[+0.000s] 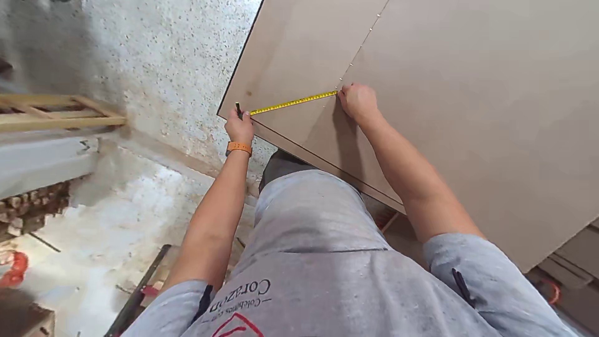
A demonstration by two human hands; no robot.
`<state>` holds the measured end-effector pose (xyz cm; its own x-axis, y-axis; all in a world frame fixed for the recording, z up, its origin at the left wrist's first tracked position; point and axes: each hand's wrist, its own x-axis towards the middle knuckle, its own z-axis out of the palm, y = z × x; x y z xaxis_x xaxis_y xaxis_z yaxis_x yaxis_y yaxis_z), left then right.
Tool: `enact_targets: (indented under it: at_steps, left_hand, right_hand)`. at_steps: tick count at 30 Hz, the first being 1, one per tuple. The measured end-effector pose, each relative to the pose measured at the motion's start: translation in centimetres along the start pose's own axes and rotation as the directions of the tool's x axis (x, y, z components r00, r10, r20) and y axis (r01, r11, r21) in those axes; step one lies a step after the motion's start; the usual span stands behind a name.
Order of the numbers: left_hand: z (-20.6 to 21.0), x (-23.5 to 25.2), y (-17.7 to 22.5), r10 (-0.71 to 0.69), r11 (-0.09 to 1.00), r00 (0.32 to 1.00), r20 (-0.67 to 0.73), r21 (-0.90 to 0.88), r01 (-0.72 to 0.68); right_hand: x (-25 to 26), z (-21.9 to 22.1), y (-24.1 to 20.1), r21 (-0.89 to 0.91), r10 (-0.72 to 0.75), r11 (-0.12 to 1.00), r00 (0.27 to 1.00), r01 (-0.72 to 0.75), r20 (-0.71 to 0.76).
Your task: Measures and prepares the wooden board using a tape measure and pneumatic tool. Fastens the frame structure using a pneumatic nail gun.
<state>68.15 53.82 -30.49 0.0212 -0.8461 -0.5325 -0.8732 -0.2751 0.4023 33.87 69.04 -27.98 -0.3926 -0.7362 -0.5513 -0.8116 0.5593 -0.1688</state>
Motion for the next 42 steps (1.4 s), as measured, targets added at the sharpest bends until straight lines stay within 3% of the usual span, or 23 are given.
enact_targets:
  at_steps: [10,27,36,39,42]
  left_hand:
    - [-0.3,0.3,0.6,-0.045,0.994,0.997,0.06,-0.101,0.051]
    - [-0.6,0.8,1.0,-0.071,0.997,0.993,0.093,-0.023,0.073]
    - [-2.2,0.2,2.0,0.038,0.997,0.994,0.098,0.059,-0.044]
    - [-2.0,1.1,0.8,0.026,0.999,0.98,0.198,0.028,-0.032]
    - [-3.3,2.7,-0.7,0.053,0.996,0.944,0.326,-0.086,-0.026]
  right_hand:
    - [-0.4,0.2,-1.2,0.003,0.093,0.996,0.996,-0.093,-0.007]
    - [-0.3,0.2,-1.4,0.027,0.105,0.994,0.994,-0.105,-0.026]
    - [-1.2,-0.7,-1.9,0.073,0.119,0.991,0.992,-0.116,-0.039]
    - [-1.5,-0.3,-1.0,0.079,0.095,0.992,0.993,-0.1,0.064]
    - [-3.3,-0.4,0.2,0.17,-0.048,0.985,0.97,0.007,0.237]
